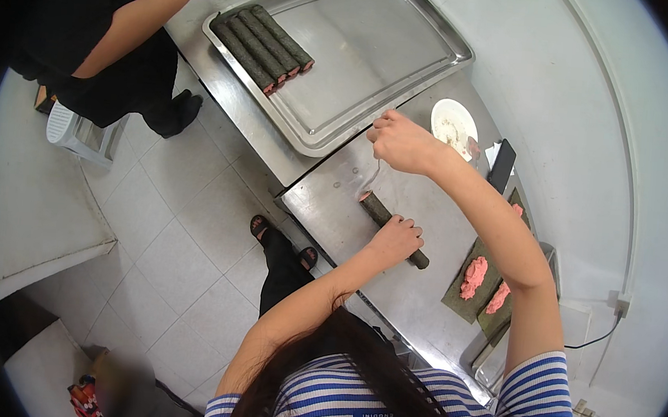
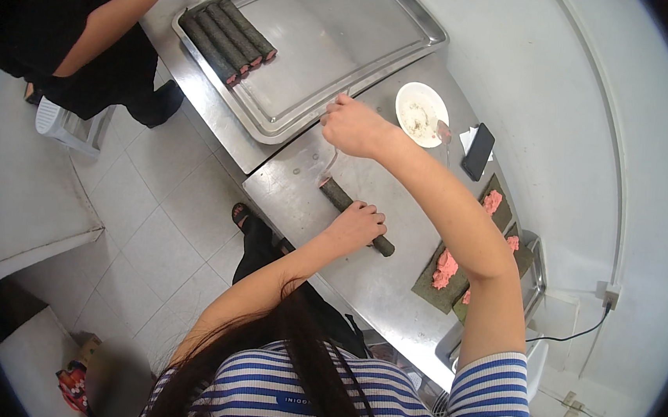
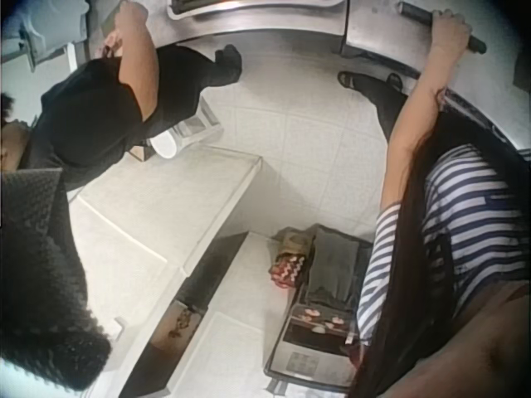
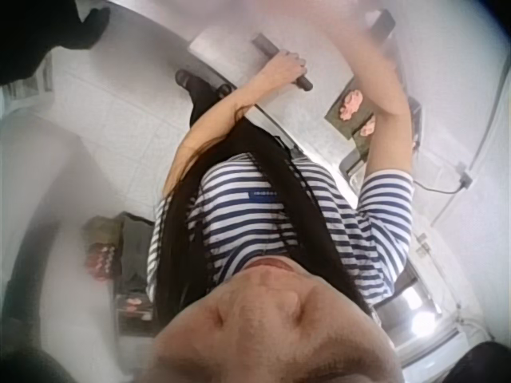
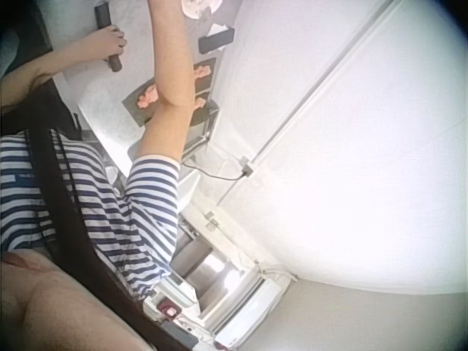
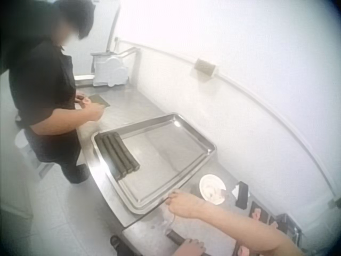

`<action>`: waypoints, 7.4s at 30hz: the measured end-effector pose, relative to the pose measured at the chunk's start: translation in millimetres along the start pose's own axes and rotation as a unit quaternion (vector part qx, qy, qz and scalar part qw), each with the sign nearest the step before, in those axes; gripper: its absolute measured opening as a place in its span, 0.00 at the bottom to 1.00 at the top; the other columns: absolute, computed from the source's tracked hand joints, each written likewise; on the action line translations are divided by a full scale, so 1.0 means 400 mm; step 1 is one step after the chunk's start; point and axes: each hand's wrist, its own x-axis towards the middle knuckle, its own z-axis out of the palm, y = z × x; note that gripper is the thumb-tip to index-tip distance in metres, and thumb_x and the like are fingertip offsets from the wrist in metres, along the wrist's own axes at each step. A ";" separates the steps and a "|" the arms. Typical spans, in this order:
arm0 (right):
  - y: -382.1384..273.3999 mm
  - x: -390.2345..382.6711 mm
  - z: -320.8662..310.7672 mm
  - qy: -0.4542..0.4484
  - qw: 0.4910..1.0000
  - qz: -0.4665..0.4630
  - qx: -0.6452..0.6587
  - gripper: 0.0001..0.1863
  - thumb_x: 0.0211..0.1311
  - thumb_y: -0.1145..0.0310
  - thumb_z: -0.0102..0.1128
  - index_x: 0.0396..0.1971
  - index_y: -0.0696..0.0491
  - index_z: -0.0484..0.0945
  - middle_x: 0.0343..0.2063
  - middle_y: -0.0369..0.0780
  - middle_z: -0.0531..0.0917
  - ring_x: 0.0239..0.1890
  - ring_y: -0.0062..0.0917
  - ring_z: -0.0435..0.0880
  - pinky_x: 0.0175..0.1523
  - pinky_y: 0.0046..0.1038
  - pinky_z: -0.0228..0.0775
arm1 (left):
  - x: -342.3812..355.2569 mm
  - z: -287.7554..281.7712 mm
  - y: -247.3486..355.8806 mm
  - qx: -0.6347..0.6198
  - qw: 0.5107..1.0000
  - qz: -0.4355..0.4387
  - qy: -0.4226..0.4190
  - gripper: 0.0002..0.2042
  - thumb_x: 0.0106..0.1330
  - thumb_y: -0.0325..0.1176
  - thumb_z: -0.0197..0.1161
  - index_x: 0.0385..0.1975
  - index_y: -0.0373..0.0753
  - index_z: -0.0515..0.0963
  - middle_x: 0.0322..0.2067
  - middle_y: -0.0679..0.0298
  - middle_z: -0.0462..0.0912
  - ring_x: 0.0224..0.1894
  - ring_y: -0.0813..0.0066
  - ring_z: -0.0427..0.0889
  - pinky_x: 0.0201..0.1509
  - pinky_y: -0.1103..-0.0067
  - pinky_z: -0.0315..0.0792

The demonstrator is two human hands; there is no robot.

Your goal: The person spreads a pink filling onto sheets of nori using a spoon, then rolls the nori into cylindrical sushi rolls. The person places the completed rolls onto a metal tray. Another person is also preparing sushi at the same workstation.

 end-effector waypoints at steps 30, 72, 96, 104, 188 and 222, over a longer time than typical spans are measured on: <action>-0.087 -0.420 0.306 0.345 0.417 0.544 0.641 0.19 0.52 0.81 0.53 0.45 0.60 0.82 0.31 0.36 0.84 0.32 0.18 0.78 0.42 0.19 0.67 | -0.073 -0.122 -0.048 -0.015 0.997 0.014 0.068 0.27 0.44 0.33 0.73 0.49 0.47 0.74 0.50 0.68 0.74 0.58 0.67 0.69 0.62 0.67 0.62; -0.639 -0.375 0.264 0.202 0.728 0.599 0.264 0.15 0.49 0.73 0.61 0.39 0.59 0.74 0.38 0.42 0.73 0.45 0.35 0.74 0.53 0.34 0.69 | -0.059 -0.233 -0.123 0.083 0.993 0.037 -0.072 0.11 0.49 0.32 0.70 0.34 0.43 0.80 0.31 0.66 0.80 0.40 0.65 0.79 0.52 0.71 0.68; -0.579 -0.285 0.206 0.226 0.806 0.197 0.510 0.16 0.45 0.78 0.62 0.38 0.55 0.75 0.40 0.41 0.75 0.48 0.36 0.73 0.53 0.34 0.69 | -0.359 -0.215 -0.028 -0.356 0.847 -0.339 -0.204 0.25 0.53 0.45 0.72 0.46 0.34 0.78 0.35 0.53 0.84 0.37 0.65 0.84 0.44 0.75 0.75; -0.566 -0.276 0.183 0.282 0.807 0.179 0.486 0.18 0.45 0.75 0.65 0.38 0.53 0.72 0.41 0.42 0.74 0.48 0.37 0.73 0.54 0.35 0.67 | -0.317 -0.319 0.062 -0.042 0.925 -0.308 -0.220 0.18 0.51 0.39 0.70 0.42 0.44 0.79 0.35 0.57 0.85 0.39 0.57 0.83 0.43 0.68 0.76; 0.201 0.543 0.151 0.304 0.586 0.443 0.606 0.17 0.55 0.74 0.55 0.46 0.54 0.81 0.44 0.46 0.81 0.45 0.42 0.81 0.52 0.36 0.73 | 0.189 -0.769 -1.121 0.092 0.919 -0.034 -0.383 0.28 0.51 0.14 0.51 0.47 0.55 0.81 0.43 0.56 0.83 0.47 0.55 0.80 0.51 0.66 0.75; -0.453 -0.510 0.275 0.526 0.235 0.744 0.337 0.09 0.59 0.76 0.48 0.34 0.57 0.79 0.17 0.42 0.75 0.23 0.31 0.75 0.32 0.32 0.66 | 0.127 -0.073 0.046 -0.295 0.875 -0.027 -0.383 0.16 0.61 0.25 0.56 0.49 0.33 0.77 0.43 0.60 0.82 0.46 0.77 0.79 0.53 0.78 0.71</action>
